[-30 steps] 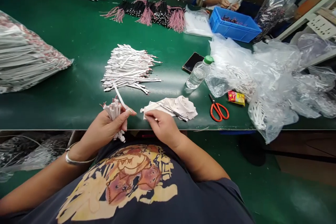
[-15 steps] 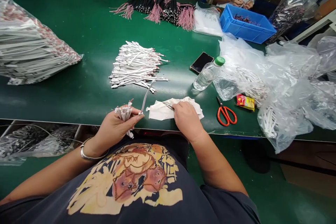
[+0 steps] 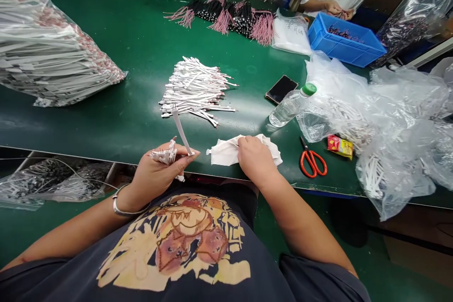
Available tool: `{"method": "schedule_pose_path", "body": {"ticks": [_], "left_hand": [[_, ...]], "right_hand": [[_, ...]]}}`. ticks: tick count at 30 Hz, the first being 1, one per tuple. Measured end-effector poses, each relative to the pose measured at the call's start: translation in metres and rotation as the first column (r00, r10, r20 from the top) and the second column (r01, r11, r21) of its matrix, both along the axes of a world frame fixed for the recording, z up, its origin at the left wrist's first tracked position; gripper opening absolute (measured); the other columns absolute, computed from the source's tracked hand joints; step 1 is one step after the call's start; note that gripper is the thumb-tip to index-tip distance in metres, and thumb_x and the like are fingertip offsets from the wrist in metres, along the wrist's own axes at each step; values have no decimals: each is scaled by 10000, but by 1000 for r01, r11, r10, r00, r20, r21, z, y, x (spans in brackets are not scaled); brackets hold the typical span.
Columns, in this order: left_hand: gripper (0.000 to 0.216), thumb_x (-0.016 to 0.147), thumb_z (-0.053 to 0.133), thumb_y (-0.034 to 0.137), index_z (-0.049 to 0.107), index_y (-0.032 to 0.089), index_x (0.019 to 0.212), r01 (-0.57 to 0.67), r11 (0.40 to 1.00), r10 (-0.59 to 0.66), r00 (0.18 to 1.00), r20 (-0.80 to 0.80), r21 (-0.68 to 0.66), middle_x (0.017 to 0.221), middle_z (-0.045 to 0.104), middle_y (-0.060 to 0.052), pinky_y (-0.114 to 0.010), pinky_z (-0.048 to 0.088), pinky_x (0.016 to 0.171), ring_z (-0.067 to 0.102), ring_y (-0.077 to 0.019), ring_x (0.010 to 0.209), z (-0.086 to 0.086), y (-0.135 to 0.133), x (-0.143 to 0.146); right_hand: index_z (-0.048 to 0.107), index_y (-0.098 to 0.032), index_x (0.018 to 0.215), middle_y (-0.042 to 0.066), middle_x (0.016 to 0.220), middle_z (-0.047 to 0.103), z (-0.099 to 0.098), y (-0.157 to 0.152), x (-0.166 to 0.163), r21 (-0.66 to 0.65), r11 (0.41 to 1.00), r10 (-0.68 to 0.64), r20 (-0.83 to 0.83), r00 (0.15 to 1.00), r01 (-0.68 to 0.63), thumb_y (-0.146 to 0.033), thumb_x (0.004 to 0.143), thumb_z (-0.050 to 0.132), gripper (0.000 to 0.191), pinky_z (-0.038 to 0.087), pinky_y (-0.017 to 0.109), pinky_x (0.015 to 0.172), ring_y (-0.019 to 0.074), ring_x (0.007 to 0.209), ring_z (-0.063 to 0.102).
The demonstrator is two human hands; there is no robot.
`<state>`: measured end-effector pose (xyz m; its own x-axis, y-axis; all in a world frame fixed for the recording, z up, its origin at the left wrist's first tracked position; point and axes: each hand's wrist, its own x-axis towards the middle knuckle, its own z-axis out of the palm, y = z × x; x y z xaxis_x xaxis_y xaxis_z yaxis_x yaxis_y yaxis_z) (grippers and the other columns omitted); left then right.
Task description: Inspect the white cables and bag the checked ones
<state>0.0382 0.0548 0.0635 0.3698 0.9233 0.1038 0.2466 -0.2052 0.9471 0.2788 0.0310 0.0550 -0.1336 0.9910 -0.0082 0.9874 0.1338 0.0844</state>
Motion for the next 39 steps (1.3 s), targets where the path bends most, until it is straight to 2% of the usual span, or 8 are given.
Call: {"method": "schedule_pose_path", "body": {"ticks": [6,8,10,12,14,19,27,39], "left_hand": [[104,791,635,280,669,184,812,-20,1000,21,1000,-18,23,597,591,37,-257,485,650,506,-80,517,-1,2,0],[105,785,642,283,663,181,802,-23,1000,23,1000,-16,19,605,594,32,-240,469,587,505,-84,528,-1,3,1],[100,782,645,276,658,178,793,-18,1000,18,1000,-20,21,608,592,30,-231,454,555,501,-84,533,-1,3,2],[88,784,643,262,655,175,790,-5,999,6,1000,-26,38,631,604,25,-231,454,567,512,-86,551,-1,3,3],[68,791,637,242,655,176,797,14,997,-12,1000,-26,78,689,630,15,-239,463,623,546,-94,607,0,4,3],[53,814,607,196,654,183,835,51,984,-47,998,-31,169,775,658,11,-246,453,741,583,-103,710,1,4,2],[92,825,573,164,649,182,874,75,964,-52,994,-92,257,820,672,1,-248,457,735,591,-110,732,-3,4,-2],[78,828,566,159,634,181,859,90,919,-29,986,-162,384,797,664,-3,-236,442,668,581,-109,706,-7,4,-3]], "right_hand": [[550,-168,779,56,780,577,4,1,17,91,981,-110,-460,881,170,-249,867,497,130,389,307,683,189,743,527],[574,-165,947,59,864,587,9,-7,14,173,946,-101,-645,757,274,-256,873,497,139,421,317,723,182,781,551],[521,-195,1167,39,887,592,17,-16,4,104,948,-86,-827,555,301,-270,886,491,292,451,308,707,155,747,574],[457,-237,1289,7,822,596,24,-26,-12,-101,981,-150,-938,311,168,-294,898,486,396,468,271,626,118,645,573],[464,-259,1312,-9,752,601,30,-32,-29,-308,950,-300,-945,127,-44,-321,900,490,418,462,229,553,90,575,563],[442,-294,1347,0,730,646,30,-35,-56,-480,820,-532,-840,-106,-310,-340,872,548,489,431,162,461,71,538,593],[486,-272,1317,21,744,681,26,-31,-62,-498,798,-588,-767,-256,-340,-331,830,611,507,409,139,405,78,507,616],[499,-265,1306,22,760,689,23,-29,-64,-482,801,-584,-760,-285,-356,-344,818,630,512,404,130,394,82,512,630]]}}
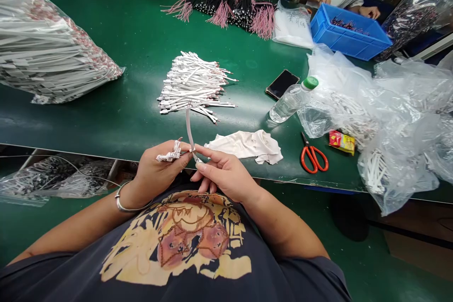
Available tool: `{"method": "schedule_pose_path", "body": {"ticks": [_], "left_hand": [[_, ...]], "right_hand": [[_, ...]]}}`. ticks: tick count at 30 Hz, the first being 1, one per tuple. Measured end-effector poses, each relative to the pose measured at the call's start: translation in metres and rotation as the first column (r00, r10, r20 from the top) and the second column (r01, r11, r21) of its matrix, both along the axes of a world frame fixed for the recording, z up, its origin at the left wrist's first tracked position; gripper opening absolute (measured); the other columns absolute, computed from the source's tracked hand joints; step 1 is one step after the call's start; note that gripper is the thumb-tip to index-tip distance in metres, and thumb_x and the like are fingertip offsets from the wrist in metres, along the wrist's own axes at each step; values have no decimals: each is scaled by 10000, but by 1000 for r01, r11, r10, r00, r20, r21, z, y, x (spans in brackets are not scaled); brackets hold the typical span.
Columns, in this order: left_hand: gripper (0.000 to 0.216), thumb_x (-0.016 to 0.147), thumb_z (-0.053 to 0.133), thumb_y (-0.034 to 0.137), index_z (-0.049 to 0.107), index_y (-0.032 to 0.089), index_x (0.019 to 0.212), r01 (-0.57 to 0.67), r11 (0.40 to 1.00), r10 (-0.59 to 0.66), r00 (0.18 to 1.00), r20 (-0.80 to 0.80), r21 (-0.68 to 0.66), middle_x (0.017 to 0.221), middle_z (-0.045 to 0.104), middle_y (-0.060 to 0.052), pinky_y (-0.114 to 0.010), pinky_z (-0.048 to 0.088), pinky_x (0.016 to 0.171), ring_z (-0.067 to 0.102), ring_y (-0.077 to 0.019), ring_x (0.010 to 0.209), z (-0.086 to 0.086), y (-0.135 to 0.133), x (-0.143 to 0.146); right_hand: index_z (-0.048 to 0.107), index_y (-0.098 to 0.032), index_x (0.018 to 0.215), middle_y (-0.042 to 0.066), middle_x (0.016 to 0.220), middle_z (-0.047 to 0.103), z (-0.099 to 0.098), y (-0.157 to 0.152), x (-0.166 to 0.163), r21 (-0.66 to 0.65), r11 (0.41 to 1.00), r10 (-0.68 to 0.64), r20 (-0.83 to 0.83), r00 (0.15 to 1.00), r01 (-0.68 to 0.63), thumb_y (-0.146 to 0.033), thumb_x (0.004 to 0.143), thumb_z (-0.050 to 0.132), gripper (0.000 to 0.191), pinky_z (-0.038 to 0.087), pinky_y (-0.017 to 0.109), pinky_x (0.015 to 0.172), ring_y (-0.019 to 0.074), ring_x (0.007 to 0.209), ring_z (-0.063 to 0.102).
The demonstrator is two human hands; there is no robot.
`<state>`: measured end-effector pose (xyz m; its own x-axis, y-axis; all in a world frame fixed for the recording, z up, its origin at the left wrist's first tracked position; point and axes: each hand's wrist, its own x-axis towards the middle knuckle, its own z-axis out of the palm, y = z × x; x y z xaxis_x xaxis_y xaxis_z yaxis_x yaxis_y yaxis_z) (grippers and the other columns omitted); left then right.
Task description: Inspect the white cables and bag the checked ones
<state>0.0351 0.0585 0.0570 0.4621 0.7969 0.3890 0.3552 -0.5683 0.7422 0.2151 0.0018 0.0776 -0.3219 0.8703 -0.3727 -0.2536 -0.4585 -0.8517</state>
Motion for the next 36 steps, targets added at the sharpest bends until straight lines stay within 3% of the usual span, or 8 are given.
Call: {"method": "schedule_pose_path", "body": {"ticks": [4,17,28,36], "left_hand": [[76,830,561,170,636,183,838,-15,1000,15,999,-31,16,786,665,-3,-236,436,660,583,-111,698,0,0,-1],[100,831,551,189,650,186,851,2,994,-2,1000,-3,-106,815,668,-10,-247,439,694,583,-124,728,2,-1,0],[117,840,543,197,656,188,870,8,996,-12,999,-40,-89,818,675,-9,-245,448,695,587,-122,726,4,0,0],[131,850,541,228,662,183,872,19,996,-22,999,-32,-86,826,685,-25,-258,468,717,598,-129,730,4,0,0]], "right_hand": [[494,-256,1310,23,762,686,-1,1,0,-5,1000,-1,0,1000,1,-358,813,632,526,411,133,397,87,522,631],[518,-268,1289,20,762,681,-2,0,1,0,1000,-11,6,1000,11,-354,822,622,486,415,134,399,81,519,629],[539,-268,1269,15,744,678,-2,0,1,2,1000,-24,8,1000,24,-359,816,621,469,407,136,396,86,520,632],[573,-225,1225,-33,591,620,-1,3,1,-84,995,-51,-61,997,46,-344,781,649,466,247,124,305,44,365,510]]}}
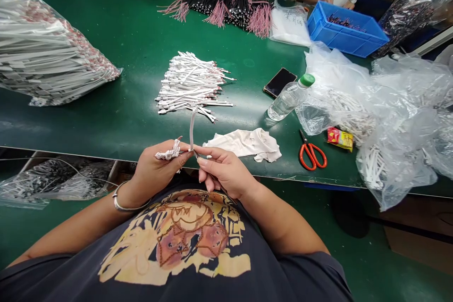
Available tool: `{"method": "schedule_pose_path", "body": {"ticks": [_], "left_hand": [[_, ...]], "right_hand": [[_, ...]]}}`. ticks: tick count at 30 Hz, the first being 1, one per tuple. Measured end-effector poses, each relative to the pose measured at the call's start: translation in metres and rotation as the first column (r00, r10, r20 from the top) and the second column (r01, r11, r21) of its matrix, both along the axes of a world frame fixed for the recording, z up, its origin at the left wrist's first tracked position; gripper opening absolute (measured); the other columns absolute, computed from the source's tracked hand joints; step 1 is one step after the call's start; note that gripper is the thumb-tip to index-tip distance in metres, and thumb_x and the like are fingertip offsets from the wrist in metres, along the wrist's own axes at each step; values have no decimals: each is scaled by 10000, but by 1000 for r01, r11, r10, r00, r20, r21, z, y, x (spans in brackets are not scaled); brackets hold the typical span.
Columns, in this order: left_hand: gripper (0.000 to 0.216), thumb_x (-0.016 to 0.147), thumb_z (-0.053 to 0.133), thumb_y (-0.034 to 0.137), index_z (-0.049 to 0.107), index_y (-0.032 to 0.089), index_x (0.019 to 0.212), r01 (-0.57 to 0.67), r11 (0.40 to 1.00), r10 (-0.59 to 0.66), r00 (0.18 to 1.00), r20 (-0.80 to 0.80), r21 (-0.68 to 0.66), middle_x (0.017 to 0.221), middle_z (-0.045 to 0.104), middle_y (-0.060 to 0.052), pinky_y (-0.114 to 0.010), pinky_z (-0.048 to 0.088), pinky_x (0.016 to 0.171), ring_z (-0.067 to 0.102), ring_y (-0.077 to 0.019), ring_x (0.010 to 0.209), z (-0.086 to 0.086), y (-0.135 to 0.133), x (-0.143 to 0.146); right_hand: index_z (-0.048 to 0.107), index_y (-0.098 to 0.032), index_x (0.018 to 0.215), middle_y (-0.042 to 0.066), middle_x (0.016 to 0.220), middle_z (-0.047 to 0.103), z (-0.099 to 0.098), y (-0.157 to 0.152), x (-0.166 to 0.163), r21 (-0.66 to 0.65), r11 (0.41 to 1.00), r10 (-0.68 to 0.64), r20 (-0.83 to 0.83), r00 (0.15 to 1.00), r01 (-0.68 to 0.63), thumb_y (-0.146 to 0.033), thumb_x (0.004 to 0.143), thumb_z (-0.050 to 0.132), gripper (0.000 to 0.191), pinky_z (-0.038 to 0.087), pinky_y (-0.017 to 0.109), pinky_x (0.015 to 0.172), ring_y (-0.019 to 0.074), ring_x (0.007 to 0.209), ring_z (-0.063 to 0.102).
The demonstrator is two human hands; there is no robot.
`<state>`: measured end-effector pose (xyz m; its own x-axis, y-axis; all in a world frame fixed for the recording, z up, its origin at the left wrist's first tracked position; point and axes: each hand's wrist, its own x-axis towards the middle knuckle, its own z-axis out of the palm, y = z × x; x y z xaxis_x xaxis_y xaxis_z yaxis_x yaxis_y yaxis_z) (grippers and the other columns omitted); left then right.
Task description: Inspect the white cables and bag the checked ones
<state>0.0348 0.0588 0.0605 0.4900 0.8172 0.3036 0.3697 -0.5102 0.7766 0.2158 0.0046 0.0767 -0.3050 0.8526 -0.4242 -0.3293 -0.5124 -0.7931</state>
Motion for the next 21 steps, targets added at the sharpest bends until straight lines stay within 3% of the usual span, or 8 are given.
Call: {"method": "schedule_pose_path", "body": {"ticks": [11,21], "left_hand": [[147,842,555,260,674,173,847,-10,996,11,1000,13,-85,788,678,-23,-262,467,676,585,-134,715,-1,1,0],[129,826,581,269,667,174,806,-9,987,18,999,50,-162,779,674,-14,-250,450,654,585,-130,698,1,1,2]], "right_hand": [[610,-206,1153,-45,563,591,-2,0,-4,26,998,-56,27,998,55,-344,767,661,413,241,132,309,32,346,452],[550,-232,1249,-45,587,581,-5,-1,-3,46,999,-24,41,999,22,-355,802,621,469,244,135,328,29,362,445]]}}
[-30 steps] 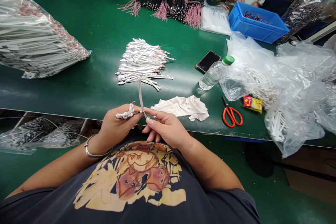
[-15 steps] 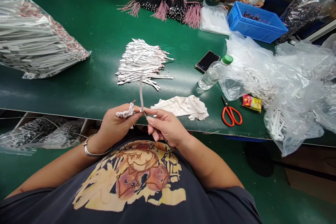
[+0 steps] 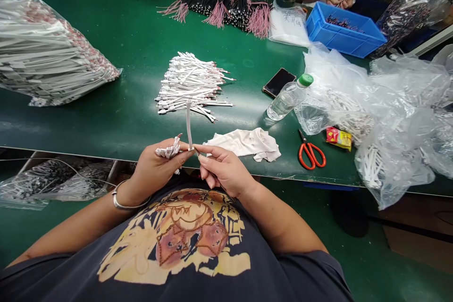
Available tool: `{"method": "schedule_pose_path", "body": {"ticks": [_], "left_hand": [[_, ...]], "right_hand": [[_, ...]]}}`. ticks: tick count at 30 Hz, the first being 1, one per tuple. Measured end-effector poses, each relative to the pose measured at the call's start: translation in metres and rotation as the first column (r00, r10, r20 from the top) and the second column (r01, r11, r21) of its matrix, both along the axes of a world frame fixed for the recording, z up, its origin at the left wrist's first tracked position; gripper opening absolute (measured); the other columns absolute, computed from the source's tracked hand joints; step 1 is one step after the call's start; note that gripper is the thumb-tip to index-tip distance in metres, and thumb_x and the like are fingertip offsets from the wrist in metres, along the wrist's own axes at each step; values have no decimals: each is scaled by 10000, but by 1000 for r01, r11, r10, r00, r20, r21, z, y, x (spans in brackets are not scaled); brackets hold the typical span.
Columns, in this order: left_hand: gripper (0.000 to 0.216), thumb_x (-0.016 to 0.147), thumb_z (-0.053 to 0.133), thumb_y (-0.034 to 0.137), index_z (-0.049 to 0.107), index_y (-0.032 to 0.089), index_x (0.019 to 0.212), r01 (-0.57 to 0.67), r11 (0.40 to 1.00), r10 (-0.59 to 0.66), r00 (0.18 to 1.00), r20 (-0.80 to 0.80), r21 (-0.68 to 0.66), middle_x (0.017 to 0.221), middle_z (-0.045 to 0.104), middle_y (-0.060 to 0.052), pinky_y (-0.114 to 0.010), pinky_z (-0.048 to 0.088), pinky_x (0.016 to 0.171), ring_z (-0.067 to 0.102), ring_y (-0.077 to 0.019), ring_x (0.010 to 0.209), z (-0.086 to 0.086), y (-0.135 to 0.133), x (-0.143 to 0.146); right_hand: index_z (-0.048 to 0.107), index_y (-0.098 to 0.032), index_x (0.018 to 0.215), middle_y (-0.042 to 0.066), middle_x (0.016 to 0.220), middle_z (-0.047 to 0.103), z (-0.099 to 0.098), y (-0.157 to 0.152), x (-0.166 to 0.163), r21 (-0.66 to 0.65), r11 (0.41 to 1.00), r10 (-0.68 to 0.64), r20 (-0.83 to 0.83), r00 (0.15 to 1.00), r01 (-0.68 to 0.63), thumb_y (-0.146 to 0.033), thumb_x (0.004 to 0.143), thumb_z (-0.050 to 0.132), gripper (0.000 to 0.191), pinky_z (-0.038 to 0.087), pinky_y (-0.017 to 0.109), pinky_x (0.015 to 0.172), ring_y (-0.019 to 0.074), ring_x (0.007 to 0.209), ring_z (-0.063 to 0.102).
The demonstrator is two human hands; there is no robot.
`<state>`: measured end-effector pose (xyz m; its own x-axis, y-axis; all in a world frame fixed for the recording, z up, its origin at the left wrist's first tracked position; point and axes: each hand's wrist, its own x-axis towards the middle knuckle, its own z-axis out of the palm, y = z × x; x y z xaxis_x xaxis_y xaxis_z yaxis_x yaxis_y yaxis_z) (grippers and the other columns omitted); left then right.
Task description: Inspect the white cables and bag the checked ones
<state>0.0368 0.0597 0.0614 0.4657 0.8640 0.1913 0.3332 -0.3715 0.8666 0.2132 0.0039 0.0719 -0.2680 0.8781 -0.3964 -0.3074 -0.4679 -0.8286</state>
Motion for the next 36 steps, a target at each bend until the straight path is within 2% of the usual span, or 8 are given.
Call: {"method": "schedule_pose_path", "body": {"ticks": [5,9,12,17,19,25,30,36], "left_hand": [[133,784,633,300,665,172,766,-27,982,46,994,95,-188,679,635,0,-236,451,568,554,-114,604,8,1,4],[190,750,665,352,659,162,739,46,881,52,980,192,-472,480,503,35,-210,329,380,432,-80,407,15,4,3],[216,735,678,377,652,163,734,102,806,55,968,245,-583,482,517,25,-199,260,354,397,-68,387,15,8,5],[229,723,695,374,629,155,735,203,694,47,945,325,-690,477,500,35,-177,211,358,354,-42,378,11,9,13],[233,718,707,359,618,144,720,226,660,61,934,351,-717,443,464,49,-163,211,359,342,-31,369,10,9,15],[233,768,674,286,653,134,944,238,493,285,864,414,-837,810,693,-56,-131,380,401,530,-40,470,7,13,8],[244,818,612,195,629,128,1052,324,432,440,738,511,-842,1054,682,-126,-293,533,817,670,-192,912,5,19,6],[221,814,607,148,634,118,1032,390,398,471,690,549,-831,1033,690,-129,-361,482,934,663,-214,955,2,18,14]], "right_hand": [[482,-259,1312,-19,697,610,-6,6,21,145,989,-10,291,957,-34,-395,847,549,489,378,175,405,67,451,527],[548,-230,1261,72,940,673,-16,20,59,418,904,-306,779,548,-88,-356,864,517,418,489,373,772,186,792,628],[644,-171,1115,124,1108,644,-16,29,69,584,806,-528,784,327,-100,-360,836,557,348,376,453,957,265,1061,553],[662,-190,980,44,933,670,0,35,24,459,888,-250,520,817,-20,-426,827,581,293,469,314,763,164,818,599],[653,-181,893,13,795,647,2,39,4,416,910,-165,358,919,2,-423,815,600,260,467,273,664,128,697,574],[553,-187,770,-26,659,586,1,42,-1,479,853,-376,287,881,208,-378,867,548,214,434,215,607,87,615,532],[521,-196,766,-44,538,551,-2,24,3,272,956,-50,520,853,-110,-424,879,506,255,401,203,475,87,465,493],[525,-192,744,-44,538,543,-12,16,-6,237,946,32,612,790,-222,-421,888,491,273,400,210,507,87,482,500]]}}
